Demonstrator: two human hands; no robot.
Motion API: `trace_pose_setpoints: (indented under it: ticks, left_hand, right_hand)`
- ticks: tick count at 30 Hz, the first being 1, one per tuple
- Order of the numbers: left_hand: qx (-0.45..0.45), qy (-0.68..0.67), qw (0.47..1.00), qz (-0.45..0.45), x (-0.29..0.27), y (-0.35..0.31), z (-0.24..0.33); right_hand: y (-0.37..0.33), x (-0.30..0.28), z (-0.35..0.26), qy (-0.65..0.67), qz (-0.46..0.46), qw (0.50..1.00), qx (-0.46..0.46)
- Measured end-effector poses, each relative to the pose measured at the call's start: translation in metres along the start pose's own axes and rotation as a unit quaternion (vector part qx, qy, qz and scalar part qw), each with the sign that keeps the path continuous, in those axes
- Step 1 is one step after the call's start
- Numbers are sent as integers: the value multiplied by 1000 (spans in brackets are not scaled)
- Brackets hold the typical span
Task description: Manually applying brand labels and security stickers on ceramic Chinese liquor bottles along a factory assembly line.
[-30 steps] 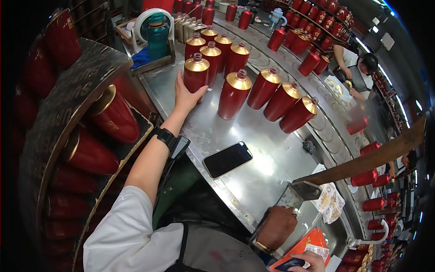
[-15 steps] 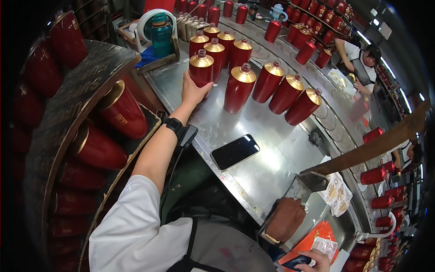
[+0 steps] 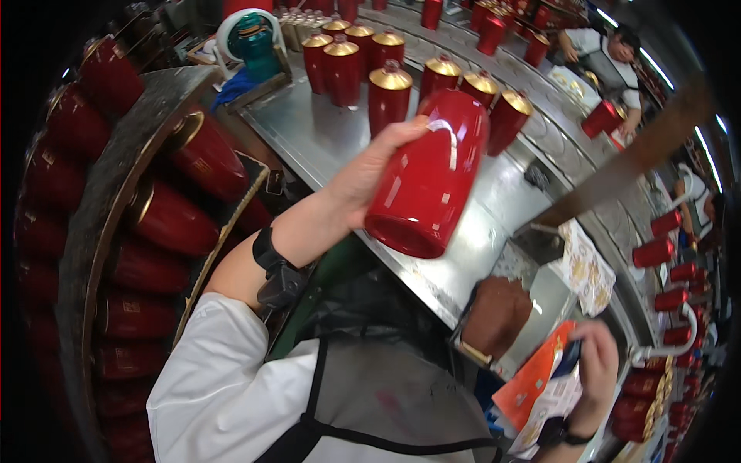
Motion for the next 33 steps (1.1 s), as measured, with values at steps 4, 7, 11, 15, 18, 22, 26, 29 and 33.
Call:
trace_pose_setpoints:
  ticks: [4,7,11,15,18,22,26,29,33]
  left_hand:
    - [-74,-24,996,-52,59,4,-60]
    - [-125,-35,986,-104,89,14,-102]
    - [-161,10,981,-112,115,19,-134]
    - [-177,43,977,-115,117,26,-174]
    - [-180,71,971,-138,115,25,-195]
    - [-108,214,969,-63,97,31,-207]
    - [-98,364,925,-54,82,40,-220]
    - [48,456,884,-86,91,41,-200]
    - [8,427,897,-111,91,41,-203]
  right_hand:
    - [36,28,18,199,-32,977,74]
    - [39,30,35,251,-7,962,104]
    - [32,34,44,197,10,966,165]
    - [18,36,63,222,35,960,168]
    - [15,37,83,181,24,970,159]
    - [18,43,93,244,15,955,169]
    - [20,38,110,261,63,946,179]
    - [23,33,104,176,55,964,193]
    - [21,22,107,40,62,975,211]
Point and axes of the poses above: each hand's wrist, its own y-axis towards the middle knuckle, its own x-axis out of the palm, z = x × y, the point moved 9 cm from there along y, towards the middle knuckle, and after that the axes turned 12 degrees about y, right-handed, at the moved point
